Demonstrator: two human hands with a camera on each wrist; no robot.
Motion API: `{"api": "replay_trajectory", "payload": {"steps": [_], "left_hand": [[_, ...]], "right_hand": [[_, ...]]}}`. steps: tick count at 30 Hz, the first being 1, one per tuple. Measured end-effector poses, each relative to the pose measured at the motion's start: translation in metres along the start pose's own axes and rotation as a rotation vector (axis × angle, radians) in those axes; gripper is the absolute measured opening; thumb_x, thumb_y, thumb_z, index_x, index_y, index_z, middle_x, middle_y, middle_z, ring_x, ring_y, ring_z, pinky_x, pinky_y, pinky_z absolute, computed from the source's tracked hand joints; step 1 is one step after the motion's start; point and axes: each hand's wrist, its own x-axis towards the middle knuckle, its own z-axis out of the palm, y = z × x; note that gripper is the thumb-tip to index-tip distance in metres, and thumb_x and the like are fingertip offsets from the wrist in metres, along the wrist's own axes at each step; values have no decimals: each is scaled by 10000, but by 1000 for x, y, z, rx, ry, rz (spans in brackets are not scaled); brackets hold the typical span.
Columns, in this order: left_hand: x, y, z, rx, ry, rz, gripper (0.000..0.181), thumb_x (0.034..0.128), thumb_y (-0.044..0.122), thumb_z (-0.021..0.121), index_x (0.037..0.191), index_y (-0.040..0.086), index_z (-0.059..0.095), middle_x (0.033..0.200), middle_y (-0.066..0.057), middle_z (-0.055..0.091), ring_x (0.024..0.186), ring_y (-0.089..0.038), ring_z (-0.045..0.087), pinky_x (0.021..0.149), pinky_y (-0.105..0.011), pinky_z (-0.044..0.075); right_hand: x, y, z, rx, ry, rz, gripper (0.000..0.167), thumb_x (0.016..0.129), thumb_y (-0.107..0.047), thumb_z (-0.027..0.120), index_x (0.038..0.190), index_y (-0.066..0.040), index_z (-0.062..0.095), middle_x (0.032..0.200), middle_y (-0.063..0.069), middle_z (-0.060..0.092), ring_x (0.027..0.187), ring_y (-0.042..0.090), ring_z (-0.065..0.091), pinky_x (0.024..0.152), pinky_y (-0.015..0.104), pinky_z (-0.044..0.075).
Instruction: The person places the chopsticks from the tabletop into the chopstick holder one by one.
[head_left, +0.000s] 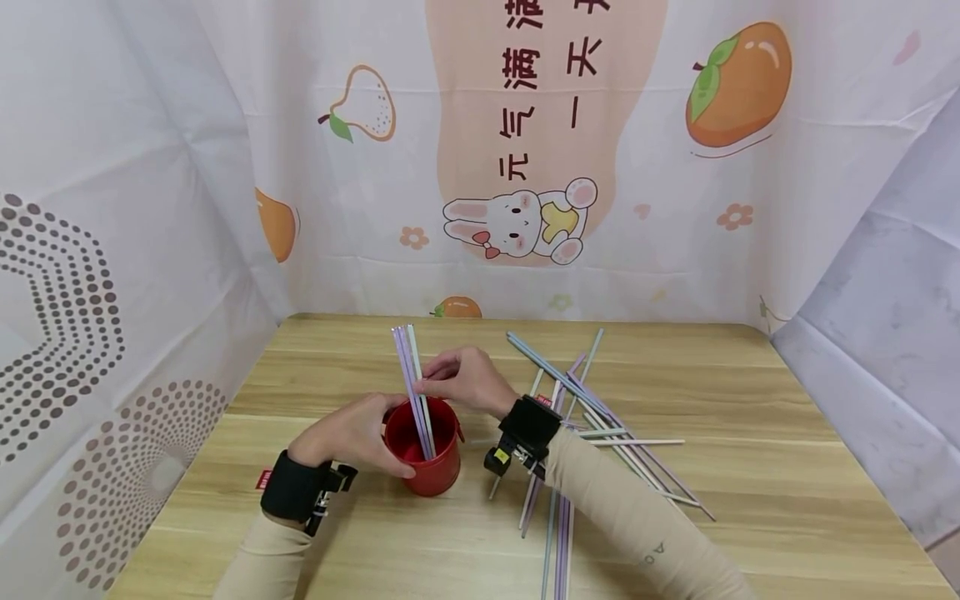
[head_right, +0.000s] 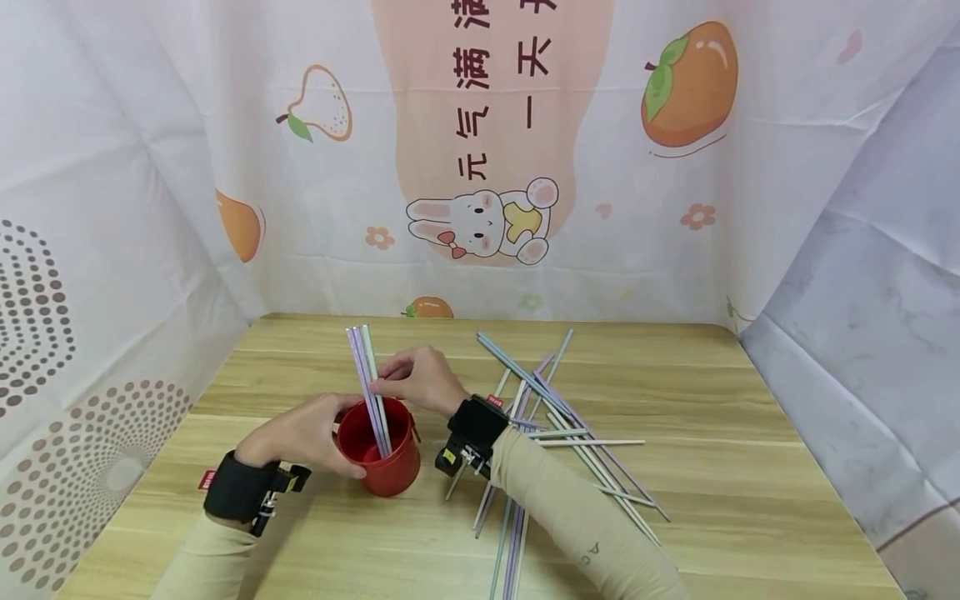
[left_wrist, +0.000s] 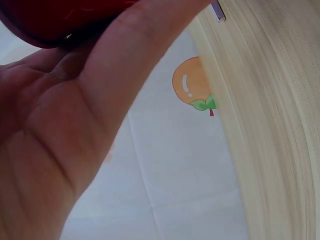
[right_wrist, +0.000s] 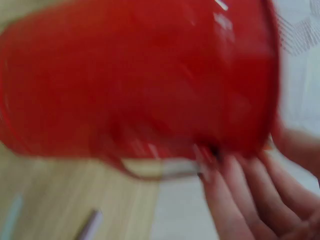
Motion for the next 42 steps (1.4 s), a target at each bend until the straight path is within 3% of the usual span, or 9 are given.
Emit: {"api": "replay_trajectory", "payload": {"steps": [2, 4, 8, 12, 17, 25, 33, 37, 42], "left_hand": [[0, 0, 0, -3, -2, 6, 708, 751, 350, 922, 1334, 99, 610, 1216, 5, 731, 1097, -307, 694, 936, -427, 603], [0, -1, 0, -10, 0, 4, 712, 749, 347, 925, 1337, 93, 613, 1216, -4, 734, 1097, -312, 694, 935, -413, 602], [-3, -2, 0, -16, 3, -19, 730, 741, 352, 928, 1345, 93, 609, 1225, 2, 726, 1114, -304, 681, 933, -393, 601], [-5, -3, 1, -15, 2, -27, 737, 744, 362, 924, 1352, 97, 605, 1234, 5, 719, 1120, -285, 673, 929, -397, 603], [-5, -3, 3, -22, 4, -15, 721, 747, 368, 919, 1341, 98, 613, 1222, -1, 725, 1108, -316, 677, 924, -443, 606], [-4, -2, 4, -32, -2, -17, 712, 749, 357, 918, 1341, 105, 612, 1223, 11, 725, 1114, -335, 674, 929, -473, 603], [-4, -1, 2, -14, 3, -30, 735, 738, 377, 924, 1350, 120, 607, 1226, 28, 719, 1123, -301, 677, 934, -407, 602], [-4, 1, 1, 4, 10, -31, 733, 733, 383, 927, 1343, 125, 611, 1215, 35, 724, 1111, -280, 686, 927, -359, 598], [-2, 1, 0, -11, 1, -20, 719, 741, 370, 926, 1339, 125, 611, 1216, 32, 725, 1116, -292, 683, 936, -412, 602]], "right_hand": [[1, 4, -10, -20, -13, -5, 212, 907, -173, 797, 1056, -25, 771, 969, 113, 779, 827, 209, 737, 746, 328, 631], [3, 9, -22, -118, -9, -22, 170, 914, -140, 779, 1032, -17, 767, 951, 118, 774, 822, 225, 734, 754, 336, 625], [6, 27, -37, -452, -28, -47, 27, 868, -68, 792, 880, -51, 774, 848, 76, 764, 760, 156, 688, 722, 264, 567], [3, 47, -40, -690, -80, -40, 79, 822, -48, 802, 762, -79, 762, 775, 38, 746, 715, 145, 653, 676, 271, 541], [-3, 64, -34, -822, -69, -35, 161, 800, -66, 824, 680, -103, 722, 737, 22, 734, 700, 198, 651, 667, 344, 545], [-3, 73, -30, -891, -92, -15, 249, 815, -54, 812, 636, -121, 651, 691, 8, 664, 647, 173, 585, 546, 322, 468], [2, 37, -50, -709, -51, -45, 59, 838, -30, 781, 788, -55, 762, 768, 54, 741, 687, 157, 625, 661, 292, 525], [3, 4, -60, -468, 11, -72, 69, 916, -66, 746, 964, -19, 762, 865, 92, 763, 754, 152, 673, 700, 253, 547], [-3, -34, -65, -56, 127, -163, 166, 939, -20, 718, 1096, 34, 711, 954, 193, 752, 780, 167, 712, 727, 277, 616]]}}
